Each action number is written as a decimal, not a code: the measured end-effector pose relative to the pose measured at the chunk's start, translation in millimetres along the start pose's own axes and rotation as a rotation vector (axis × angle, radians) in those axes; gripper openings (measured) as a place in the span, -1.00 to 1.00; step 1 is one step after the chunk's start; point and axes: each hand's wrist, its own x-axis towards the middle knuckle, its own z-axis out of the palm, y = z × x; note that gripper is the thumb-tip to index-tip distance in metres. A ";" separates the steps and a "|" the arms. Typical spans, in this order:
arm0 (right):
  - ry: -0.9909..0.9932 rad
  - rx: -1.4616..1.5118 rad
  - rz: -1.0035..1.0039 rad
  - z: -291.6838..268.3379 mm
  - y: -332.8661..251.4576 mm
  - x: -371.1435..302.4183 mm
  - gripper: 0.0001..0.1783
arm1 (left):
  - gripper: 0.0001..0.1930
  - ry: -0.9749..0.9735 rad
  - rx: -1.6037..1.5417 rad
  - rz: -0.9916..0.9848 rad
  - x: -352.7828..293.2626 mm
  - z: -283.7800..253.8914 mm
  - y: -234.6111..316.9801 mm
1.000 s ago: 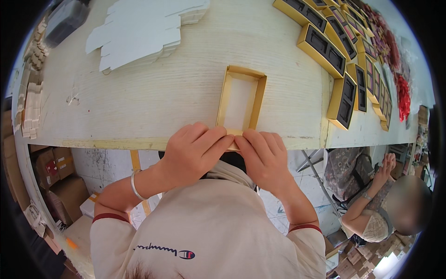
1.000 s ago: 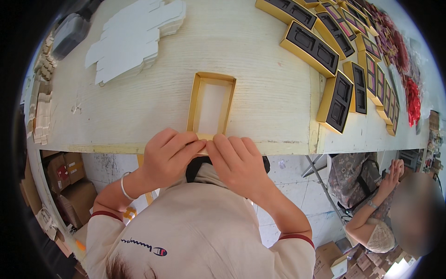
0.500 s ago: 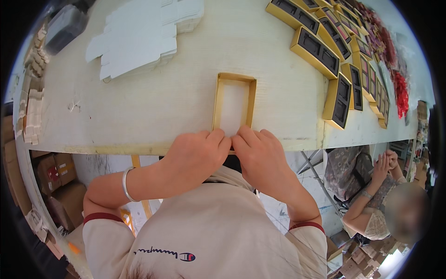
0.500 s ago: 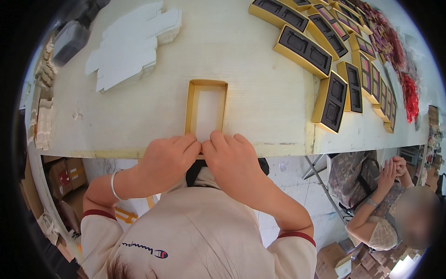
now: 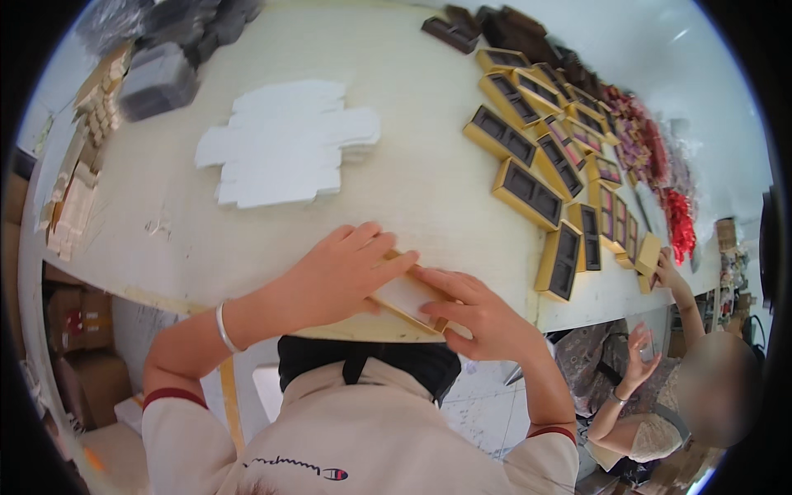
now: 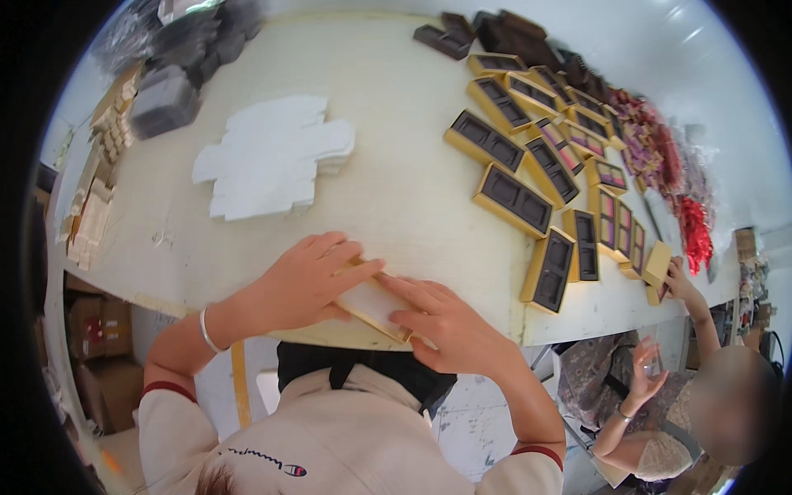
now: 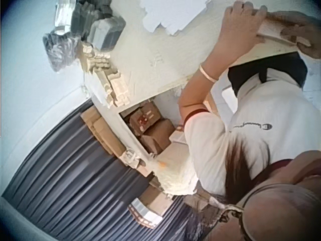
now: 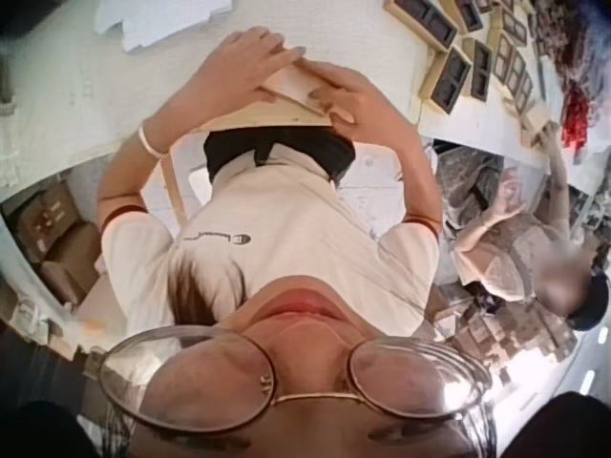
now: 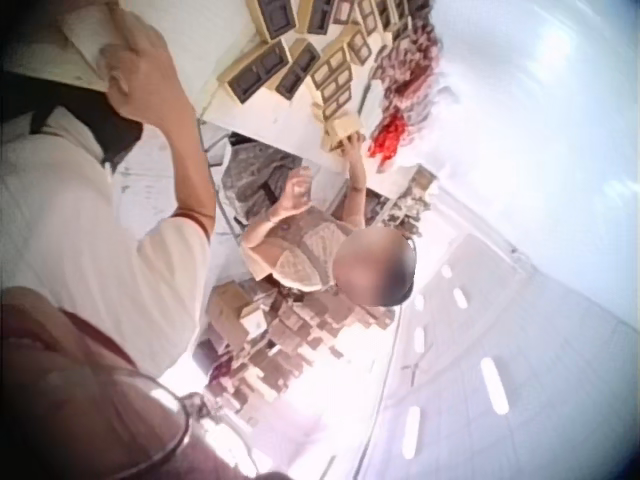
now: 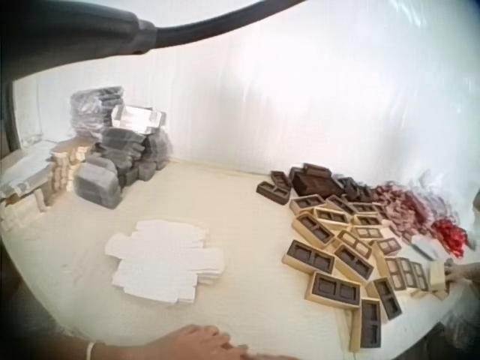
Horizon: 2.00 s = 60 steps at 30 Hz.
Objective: The person folds flat white cardboard pieces into small rectangular boxes, then places dark rectangular inserts into each box. The person repeats this process multiple times, stacking the completed boxes on the table.
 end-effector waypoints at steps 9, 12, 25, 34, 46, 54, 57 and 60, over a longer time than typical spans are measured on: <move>0.642 -0.356 0.090 -107.0 110.9 62.9 -0.71 | -0.01 0.247 0.100 -0.128 1.7 20.9 5.0; 0.650 -0.498 0.160 -133.2 170.6 129.9 -0.72 | -0.04 0.229 -0.149 -0.108 -4.2 2.3 -3.8; 0.369 -0.492 0.592 -191.6 261.6 266.1 -0.53 | -0.24 0.173 -0.382 -0.069 -8.8 20.8 -31.3; 0.160 0.880 0.540 -131.5 56.7 80.8 -0.50 | -0.14 0.340 -0.375 -0.161 -10.2 29.1 -31.4; -0.099 -0.528 -0.050 -50.8 -16.4 37.8 -0.43 | -0.05 0.273 -0.459 -0.146 -8.0 23.4 -25.2; 0.200 -0.354 0.021 5.7 5.9 29.0 -0.31 | -0.22 0.229 -0.521 -0.170 -7.3 26.4 -22.7; 0.238 -0.300 0.060 -8.2 1.7 18.0 -0.40 | -0.25 0.269 -0.465 -0.143 -9.9 32.2 -23.5; 0.307 -0.150 0.096 0.0 5.5 5.8 -0.53 | -0.25 0.265 -0.493 -0.198 -9.0 25.6 -17.6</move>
